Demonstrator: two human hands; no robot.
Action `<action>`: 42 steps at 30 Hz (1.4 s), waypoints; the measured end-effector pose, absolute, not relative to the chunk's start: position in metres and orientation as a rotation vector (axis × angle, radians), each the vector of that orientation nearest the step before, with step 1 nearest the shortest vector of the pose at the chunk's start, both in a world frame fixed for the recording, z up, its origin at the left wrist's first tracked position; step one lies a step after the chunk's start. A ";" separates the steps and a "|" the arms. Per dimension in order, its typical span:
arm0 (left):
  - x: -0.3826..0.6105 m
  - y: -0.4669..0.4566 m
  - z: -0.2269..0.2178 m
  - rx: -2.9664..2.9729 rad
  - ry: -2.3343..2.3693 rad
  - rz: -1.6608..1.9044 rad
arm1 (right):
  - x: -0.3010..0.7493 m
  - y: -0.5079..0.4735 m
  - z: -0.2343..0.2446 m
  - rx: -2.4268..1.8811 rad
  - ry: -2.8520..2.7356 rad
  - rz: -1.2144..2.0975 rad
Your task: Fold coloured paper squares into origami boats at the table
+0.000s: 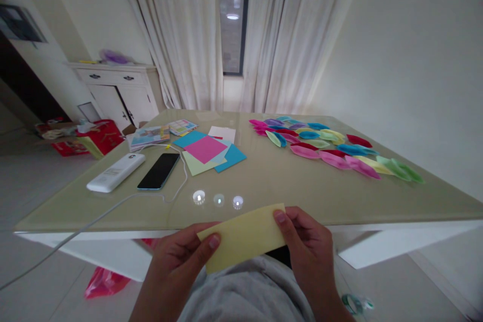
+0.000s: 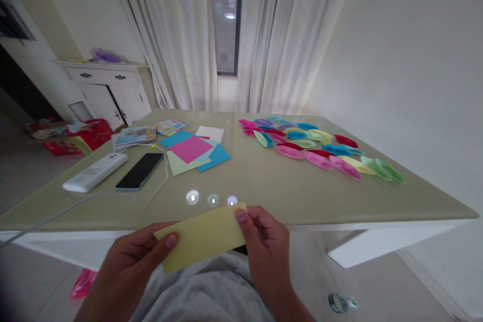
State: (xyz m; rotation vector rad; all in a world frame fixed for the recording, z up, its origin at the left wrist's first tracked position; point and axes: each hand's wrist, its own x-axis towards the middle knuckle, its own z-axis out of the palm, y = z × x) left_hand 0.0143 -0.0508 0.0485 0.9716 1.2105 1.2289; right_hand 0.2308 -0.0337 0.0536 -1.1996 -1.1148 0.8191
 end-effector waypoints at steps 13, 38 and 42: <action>0.016 -0.052 0.051 0.946 1.219 1.249 | 0.230 -0.034 0.054 -1.184 -1.100 0.809; 0.017 -0.051 0.051 1.022 1.326 1.335 | 0.230 -0.035 0.052 -1.199 -1.136 0.793; 0.017 -0.050 0.049 1.161 1.483 1.368 | 0.229 -0.034 0.050 -1.195 -1.170 0.738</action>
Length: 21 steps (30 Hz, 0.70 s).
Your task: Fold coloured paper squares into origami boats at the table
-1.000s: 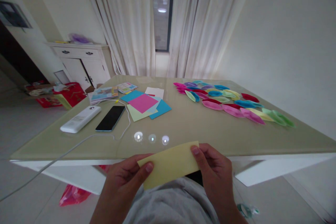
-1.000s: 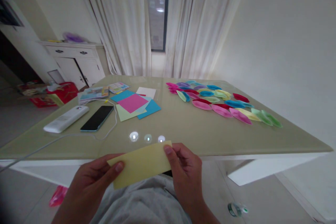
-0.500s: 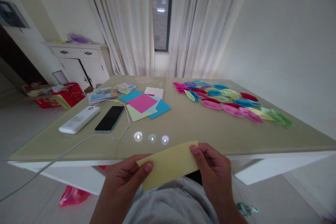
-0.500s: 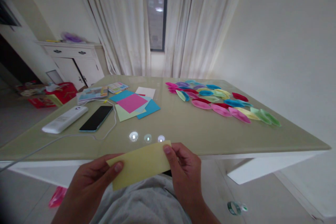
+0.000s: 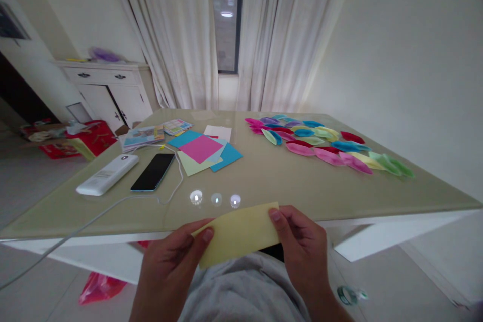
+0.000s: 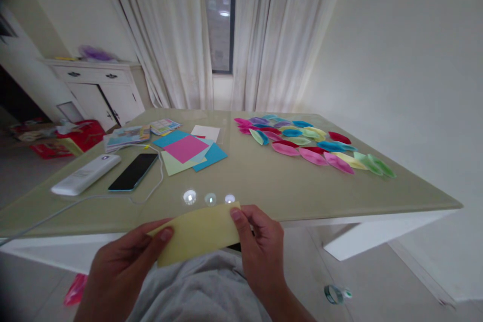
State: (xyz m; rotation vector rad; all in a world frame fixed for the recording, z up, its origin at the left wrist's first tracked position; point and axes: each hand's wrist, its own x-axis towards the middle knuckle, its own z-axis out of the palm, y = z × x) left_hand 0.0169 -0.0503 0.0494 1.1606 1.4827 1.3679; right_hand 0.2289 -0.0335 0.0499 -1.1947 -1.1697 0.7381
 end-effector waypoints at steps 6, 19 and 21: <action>0.018 -0.045 0.043 1.429 1.783 1.481 | 0.231 -0.027 0.049 -1.122 -1.177 0.852; 0.048 -0.052 0.038 1.209 1.610 1.584 | 0.162 -0.032 0.021 -0.737 -1.107 1.505; 0.048 -0.051 0.036 1.121 1.555 1.553 | 0.161 -0.032 0.019 -0.779 -1.058 1.442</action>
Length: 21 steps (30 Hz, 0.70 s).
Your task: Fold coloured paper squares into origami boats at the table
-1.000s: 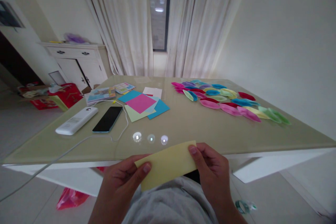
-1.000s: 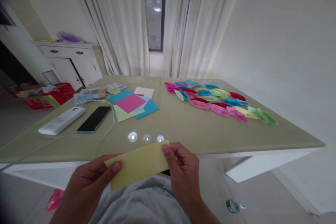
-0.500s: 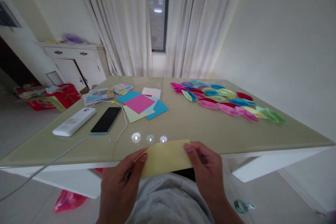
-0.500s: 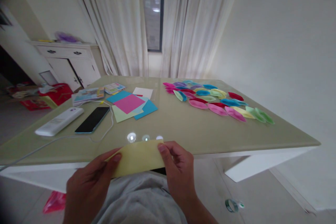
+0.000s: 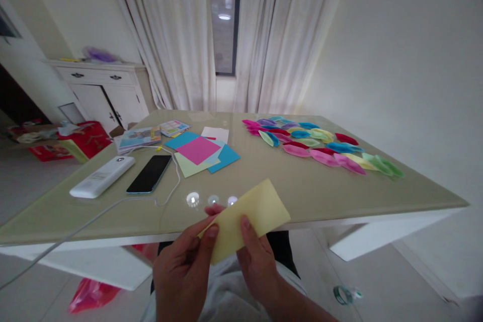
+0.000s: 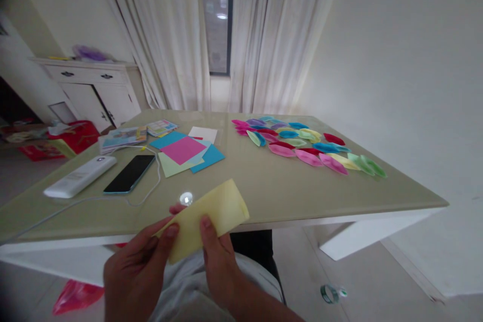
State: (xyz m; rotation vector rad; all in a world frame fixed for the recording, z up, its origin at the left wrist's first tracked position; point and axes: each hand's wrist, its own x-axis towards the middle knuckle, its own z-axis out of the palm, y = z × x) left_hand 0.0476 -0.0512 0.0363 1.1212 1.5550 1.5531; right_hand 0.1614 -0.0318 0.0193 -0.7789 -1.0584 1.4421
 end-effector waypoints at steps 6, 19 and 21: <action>0.038 -0.038 0.026 0.940 1.191 1.477 | 0.169 -0.034 0.006 -0.669 -0.902 1.529; 0.044 -0.038 0.018 0.940 1.095 1.227 | 0.182 -0.028 0.001 -0.799 -1.000 1.459; 0.038 -0.037 0.018 0.957 1.126 1.218 | 0.197 -0.019 0.008 -0.810 -1.072 1.353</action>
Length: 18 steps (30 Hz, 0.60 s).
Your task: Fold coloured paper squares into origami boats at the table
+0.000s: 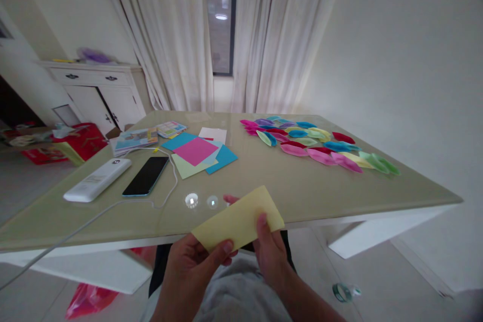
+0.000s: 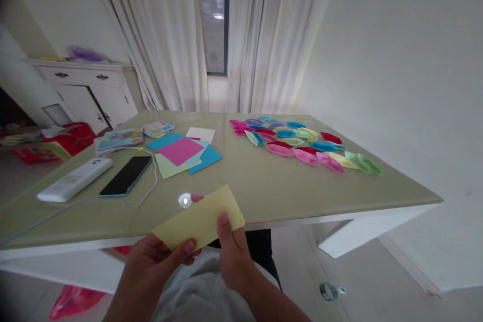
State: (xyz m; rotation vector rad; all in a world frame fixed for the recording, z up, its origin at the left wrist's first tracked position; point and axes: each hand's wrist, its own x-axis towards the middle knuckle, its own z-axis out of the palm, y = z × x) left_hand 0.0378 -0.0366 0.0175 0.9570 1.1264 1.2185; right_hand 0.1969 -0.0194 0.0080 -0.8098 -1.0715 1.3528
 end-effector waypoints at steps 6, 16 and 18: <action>0.009 -0.034 0.016 0.899 1.326 1.282 | 0.261 0.018 0.027 -0.741 -1.021 0.815; 0.020 -0.029 0.026 0.949 1.089 1.374 | 0.236 -0.014 0.029 -1.124 -1.264 1.152; 0.038 -0.029 0.014 0.973 0.959 1.490 | 0.221 -0.017 0.026 -1.113 -1.158 1.157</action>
